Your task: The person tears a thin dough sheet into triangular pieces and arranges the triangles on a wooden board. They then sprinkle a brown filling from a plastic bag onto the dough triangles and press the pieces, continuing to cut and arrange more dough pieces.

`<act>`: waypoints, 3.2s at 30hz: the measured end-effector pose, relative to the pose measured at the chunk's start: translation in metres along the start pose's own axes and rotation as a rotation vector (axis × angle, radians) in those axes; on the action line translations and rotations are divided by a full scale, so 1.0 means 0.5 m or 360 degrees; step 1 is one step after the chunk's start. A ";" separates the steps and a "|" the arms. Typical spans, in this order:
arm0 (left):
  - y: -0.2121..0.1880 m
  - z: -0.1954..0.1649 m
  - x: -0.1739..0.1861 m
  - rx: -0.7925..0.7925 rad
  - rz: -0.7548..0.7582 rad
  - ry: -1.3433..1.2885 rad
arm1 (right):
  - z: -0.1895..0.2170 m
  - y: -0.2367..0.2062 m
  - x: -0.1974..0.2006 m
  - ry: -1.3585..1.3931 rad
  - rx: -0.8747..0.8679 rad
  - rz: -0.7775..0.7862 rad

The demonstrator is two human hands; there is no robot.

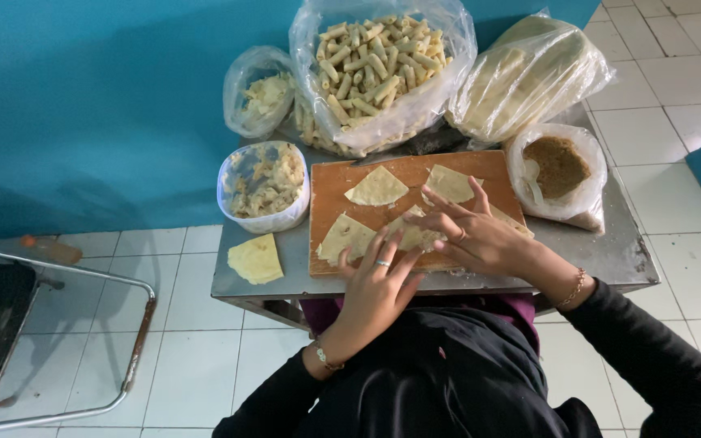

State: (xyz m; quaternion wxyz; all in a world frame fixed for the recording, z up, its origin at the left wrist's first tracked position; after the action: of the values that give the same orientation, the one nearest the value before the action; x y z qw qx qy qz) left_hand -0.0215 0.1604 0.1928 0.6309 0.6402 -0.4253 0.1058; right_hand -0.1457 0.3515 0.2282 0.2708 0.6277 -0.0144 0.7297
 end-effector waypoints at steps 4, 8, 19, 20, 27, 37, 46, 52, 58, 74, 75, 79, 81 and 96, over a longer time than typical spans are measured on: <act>0.024 -0.011 -0.021 0.0034 0.0037 0.0032 | -0.014 -0.009 0.010 -0.0321 0.0003 -0.0140; 0.037 -0.008 -0.040 0.0038 0.0031 0.0021 | -0.030 0.000 0.028 -0.0476 0.0061 -0.0207; 0.041 0.003 -0.039 0.0052 0.0053 0.0018 | -0.012 0.000 0.010 -0.0364 0.0074 -0.0176; 0.041 0.001 -0.038 0.0046 0.0052 0.0024 | -0.015 0.001 0.008 -0.0402 0.0037 -0.0157; 0.059 -0.023 -0.045 0.0087 0.0129 -0.0010 | -0.051 -0.029 0.074 -0.0427 0.0002 -0.0313; 0.118 -0.108 -0.120 -0.0140 0.0082 -0.0295 | -0.080 -0.140 0.118 -0.0168 -0.0309 -0.0225; 0.178 -0.166 -0.192 -0.0119 0.0064 -0.0095 | -0.182 -0.213 0.123 -0.0020 -0.0449 -0.0103; 0.196 -0.161 -0.180 -0.0107 0.0091 -0.0111 | -0.181 -0.212 0.164 -0.0137 -0.0498 -0.0175; 0.185 -0.167 -0.185 -0.0083 0.0123 -0.0141 | -0.168 -0.203 0.161 -0.0019 -0.0368 -0.0325; 0.177 -0.168 -0.203 -0.0097 0.0119 -0.0057 | -0.162 -0.197 0.143 -0.0410 -0.0316 -0.0176; 0.176 -0.169 -0.203 -0.0095 0.0116 -0.0050 | -0.165 -0.197 0.141 -0.0403 -0.0300 -0.0181; 0.174 -0.177 -0.196 -0.0092 0.0152 -0.0027 | -0.172 -0.202 0.136 -0.0498 -0.0274 -0.0208; 0.176 -0.179 -0.190 -0.0084 0.0145 -0.0025 | -0.174 -0.197 0.137 -0.0659 -0.0269 -0.0167; 0.223 -0.096 -0.165 0.0117 0.0108 0.0031 | -0.196 -0.009 0.122 -0.0172 -0.0302 -0.0085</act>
State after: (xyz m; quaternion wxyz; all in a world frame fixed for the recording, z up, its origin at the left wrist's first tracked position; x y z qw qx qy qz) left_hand -0.1286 0.2551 0.2259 0.6071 0.6472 -0.4364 0.1488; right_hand -0.2369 0.4139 0.2623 0.3471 0.6379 -0.0813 0.6826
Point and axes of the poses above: each hand's wrist, its own y-axis towards the middle knuckle, its own x-axis out of the back of the hand, z = x × y, the point moved 2 cm from there along y, towards the middle knuckle, and after that the axes turned 9 degrees about -z, right-handed, at the moved point
